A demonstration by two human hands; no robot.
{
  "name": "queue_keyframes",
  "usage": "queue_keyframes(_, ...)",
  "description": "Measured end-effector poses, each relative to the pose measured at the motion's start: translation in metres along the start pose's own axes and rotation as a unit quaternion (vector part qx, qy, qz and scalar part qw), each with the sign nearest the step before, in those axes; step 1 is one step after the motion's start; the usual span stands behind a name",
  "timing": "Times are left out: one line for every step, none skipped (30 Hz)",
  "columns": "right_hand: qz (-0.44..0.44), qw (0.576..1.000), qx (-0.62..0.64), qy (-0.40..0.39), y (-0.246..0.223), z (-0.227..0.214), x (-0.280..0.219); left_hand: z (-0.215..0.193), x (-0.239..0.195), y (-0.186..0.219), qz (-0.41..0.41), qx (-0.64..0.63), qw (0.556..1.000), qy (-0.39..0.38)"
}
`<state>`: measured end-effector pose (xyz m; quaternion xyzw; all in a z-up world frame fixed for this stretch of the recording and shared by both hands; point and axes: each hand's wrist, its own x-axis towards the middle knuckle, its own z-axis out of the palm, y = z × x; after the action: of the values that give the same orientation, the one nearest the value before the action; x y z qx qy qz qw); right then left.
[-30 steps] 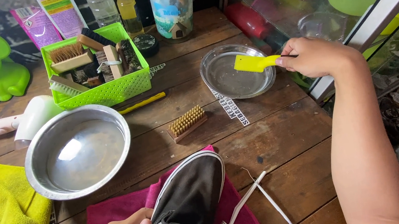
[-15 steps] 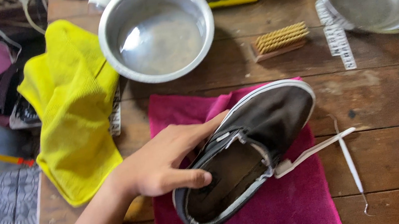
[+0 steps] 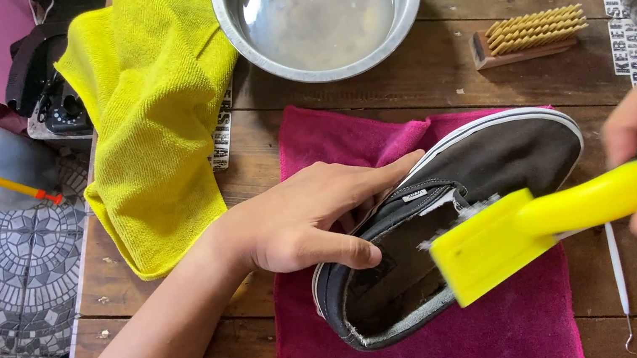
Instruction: The person cleans a black slip-on shoe using a yellow brush and water from a metal bowl. They scrub the interior, sole, and exterior of the shoe, repeatedly dipping the brush into the water to rinse it.
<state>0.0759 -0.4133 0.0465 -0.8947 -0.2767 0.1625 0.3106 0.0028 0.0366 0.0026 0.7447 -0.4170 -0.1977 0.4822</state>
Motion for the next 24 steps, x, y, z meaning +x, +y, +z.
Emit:
queue_keyframes(0.001,1.000,0.000,-0.002,-0.041,0.008,0.006,0.000,0.001,0.000,0.000,-0.002,1.000,0.000)
queue_keyframes(0.009,0.998,-0.059,0.005,-0.081,0.017,0.013,0.001,0.001,-0.001,-0.001,0.005,1.000,0.001)
queue_keyframes(0.015,0.993,-0.118,0.012,-0.122,0.025,0.020,0.001,0.002,-0.001,-0.002,0.013,1.000,0.002)
queue_keyframes(0.016,0.993,-0.118,0.010,-0.124,0.030,0.017,0.000,0.002,0.001,-0.002,0.011,1.000,0.003)
queue_keyframes(0.019,0.992,-0.128,0.015,-0.127,0.034,0.014,-0.001,0.002,0.004,-0.014,0.005,1.000,0.002)
queue_keyframes(0.021,0.990,-0.136,0.019,-0.130,0.039,0.012,-0.002,0.002,0.007,-0.027,-0.003,1.000,0.003)
queue_keyframes(0.021,0.990,-0.136,0.015,-0.131,0.045,0.006,0.000,0.001,0.004,-0.029,-0.006,1.000,0.005)
queue_keyframes(0.024,0.988,-0.149,0.023,-0.133,0.050,0.001,0.001,0.001,0.000,-0.018,0.003,1.000,0.007)
queue_keyframes(0.027,0.986,-0.162,0.030,-0.135,0.055,-0.005,0.003,0.001,-0.002,-0.007,0.012,1.000,0.008)
queue_keyframes(0.026,0.986,-0.162,0.028,-0.137,0.060,-0.010,0.003,0.001,-0.003,-0.009,0.011,1.000,0.010)
queue_keyframes(0.029,0.984,-0.175,0.036,-0.138,0.064,-0.015,0.003,0.001,-0.003,-0.015,0.015,1.000,0.013)
queue_keyframes(0.031,0.981,-0.189,0.044,-0.140,0.068,-0.020,0.003,0.001,-0.004,-0.020,0.019,0.999,0.016)
queue_keyframes(0.029,0.980,-0.190,0.042,-0.142,0.071,-0.021,0.004,0.001,-0.006,-0.021,0.019,0.999,0.019)
queue_keyframes(0.031,0.977,-0.203,0.051,-0.144,0.073,-0.022,0.005,0.000,-0.007,-0.012,0.023,1.000,0.017)
queue_keyframes(0.033,0.974,-0.215,0.059,-0.145,0.076,-0.023,0.006,-0.001,-0.009,-0.002,0.027,1.000,0.014)
queue_keyframes(0.034,0.974,-0.215,0.058,-0.152,0.078,-0.016,0.006,-0.001,-0.008,-0.002,0.026,1.000,0.014)
queue_keyframes(0.000,0.973,-0.221,0.063,-0.159,0.080,-0.008,0.006,-0.001,-0.008,-0.006,0.034,0.999,0.014)
queue_keyframes(-0.033,0.971,-0.227,0.068,-0.165,0.081,-0.002,0.006,0.000,-0.007,-0.009,0.041,0.999,0.014)
queue_keyframes(-0.030,0.971,-0.228,0.067,-0.164,0.079,0.002,0.008,0.000,-0.008,-0.008,0.039,0.999,0.013)
queue_keyframes(-0.036,0.973,-0.220,0.054,-0.162,0.076,0.007,0.008,0.000,-0.009,0.000,0.042,0.999,0.018)
queue_keyframes(-0.042,0.975,-0.212,0.042,-0.160,0.074,0.011,0.009,0.000,-0.011,0.008,0.045,0.999,0.022)
queue_keyframes(-0.040,0.976,-0.211,0.040,-0.157,0.071,0.018,0.011,0.000,-0.010,0.008,0.042,0.999,0.021)
queue_keyframes(-0.038,0.976,-0.211,0.029,-0.153,0.069,0.025,0.013,0.000,-0.010,0.005,0.054,0.998,0.030)
queue_keyframes(-0.037,0.977,-0.210,0.019,-0.150,0.066,0.032,0.014,0.000,-0.010,0.002,0.066,0.997,0.039)
